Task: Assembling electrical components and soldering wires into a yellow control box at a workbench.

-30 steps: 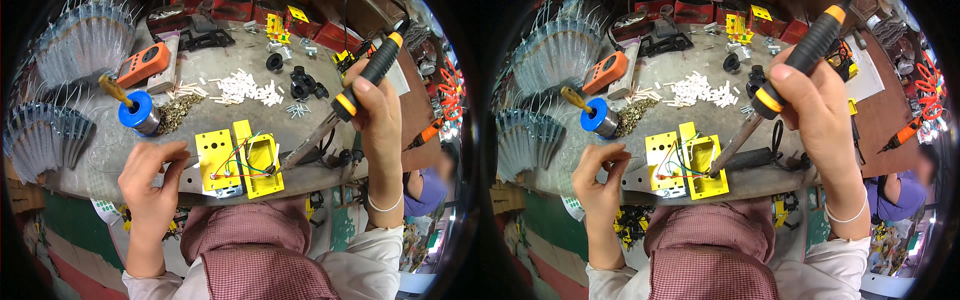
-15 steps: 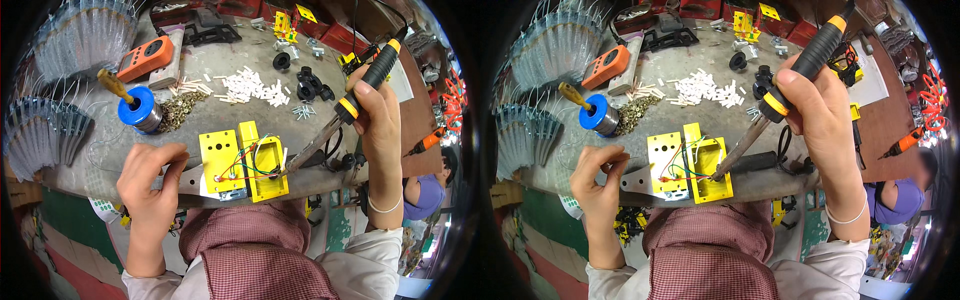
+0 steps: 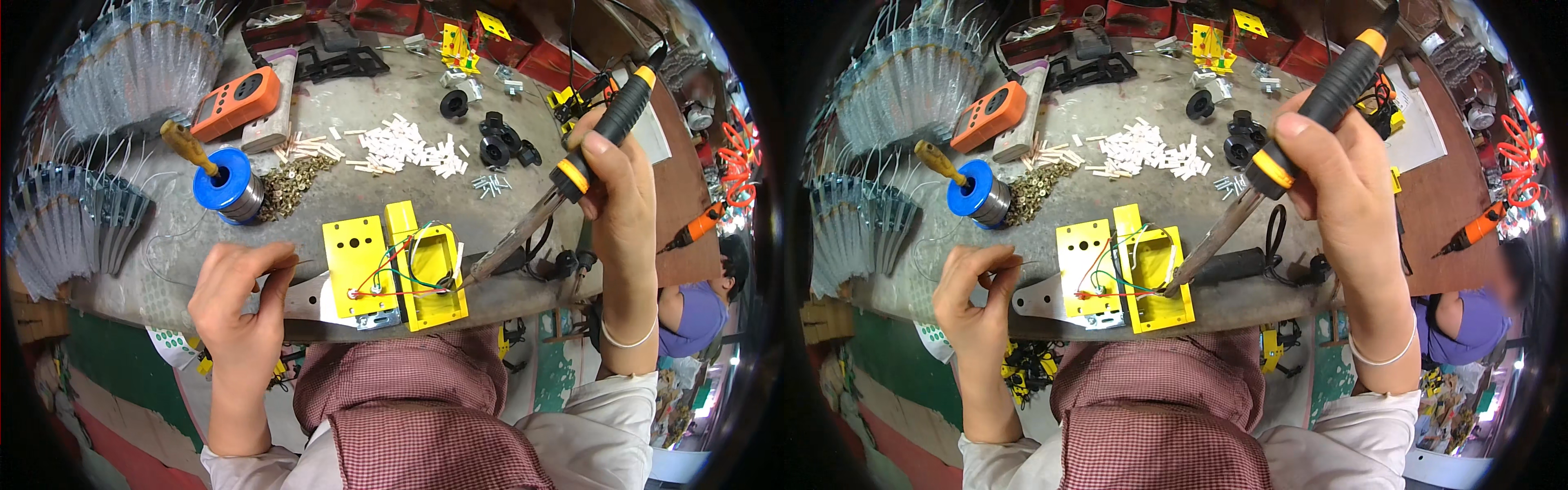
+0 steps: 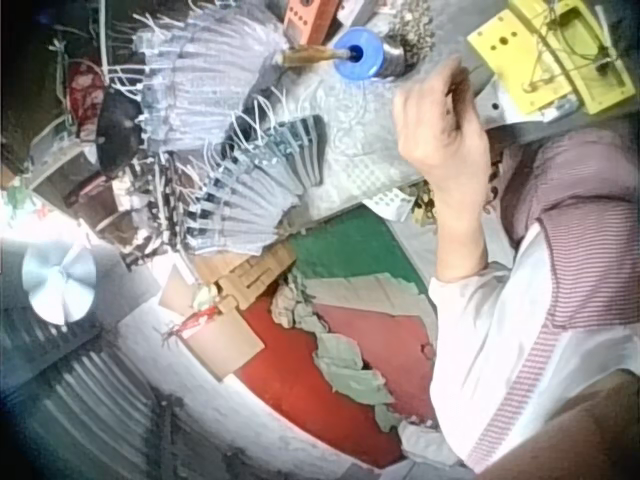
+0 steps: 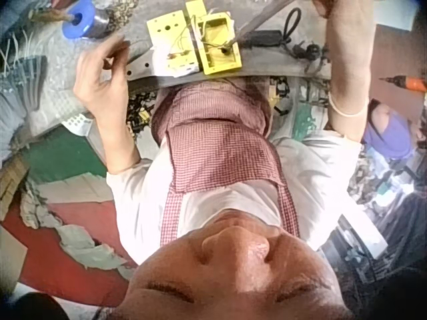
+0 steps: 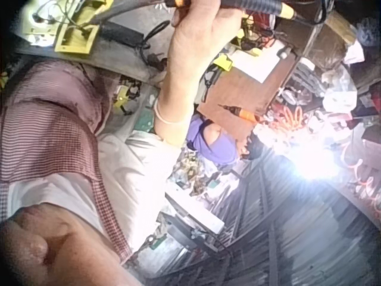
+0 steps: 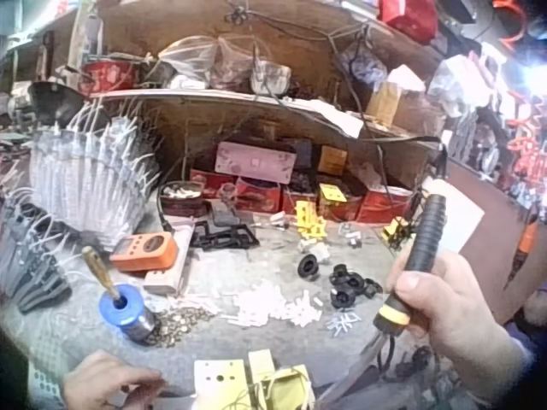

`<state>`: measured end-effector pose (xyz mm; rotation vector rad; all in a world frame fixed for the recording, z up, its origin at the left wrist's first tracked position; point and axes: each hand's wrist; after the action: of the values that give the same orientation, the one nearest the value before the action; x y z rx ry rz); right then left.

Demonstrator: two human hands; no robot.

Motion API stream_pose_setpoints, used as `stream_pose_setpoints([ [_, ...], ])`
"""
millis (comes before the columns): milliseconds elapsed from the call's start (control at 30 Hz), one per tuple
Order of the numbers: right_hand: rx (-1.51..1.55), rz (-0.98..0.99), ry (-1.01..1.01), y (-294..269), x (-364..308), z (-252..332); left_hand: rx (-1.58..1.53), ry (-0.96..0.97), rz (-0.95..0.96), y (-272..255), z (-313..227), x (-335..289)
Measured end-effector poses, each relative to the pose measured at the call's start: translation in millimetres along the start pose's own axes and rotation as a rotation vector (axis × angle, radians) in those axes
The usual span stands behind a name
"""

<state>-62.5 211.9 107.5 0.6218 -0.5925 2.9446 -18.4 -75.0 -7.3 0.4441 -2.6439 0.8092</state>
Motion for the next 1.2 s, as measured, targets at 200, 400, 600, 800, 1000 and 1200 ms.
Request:
stream_pose_setpoints([
  [200, -0.013, -0.095, -0.071, -9.7, 19.1, -5.2, 0.112, -0.036, 0.009, -7.2, 10.5, -1.5],
  [400, 0.102, -0.026, -0.168, 51.1, 83.8, -36.9, 0.151, -0.040, -0.108, 4.4, 38.5, -8.9],
  [600, 0.020, 0.038, -0.679, 136.5, 186.4, -117.3, 0.165, -0.138, -0.113, 1.8, 43.6, -10.8],
  [800, 0.093, 0.173, -0.151, 150.3, 221.3, -177.9, 0.146, -0.140, -0.084, 8.2, 42.8, -4.6],
  [1000, 0.294, 0.238, 0.088, 74.2, 150.9, -51.6, 0.145, -0.212, -0.073, 5.1, 44.0, -10.0],
  [1200, 1.266, 0.255, -0.228, -1.7, 41.0, 50.5, -0.500, -0.093, -0.053, -7.9, 3.7, 4.5],
])
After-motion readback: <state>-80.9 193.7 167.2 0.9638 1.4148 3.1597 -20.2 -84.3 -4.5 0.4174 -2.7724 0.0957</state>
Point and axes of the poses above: each hand's wrist, its own x-axis towards the middle knuckle, its own y-axis out of the palm, z = x × y, and after that the axes turned 13 degrees about -y, right-handed
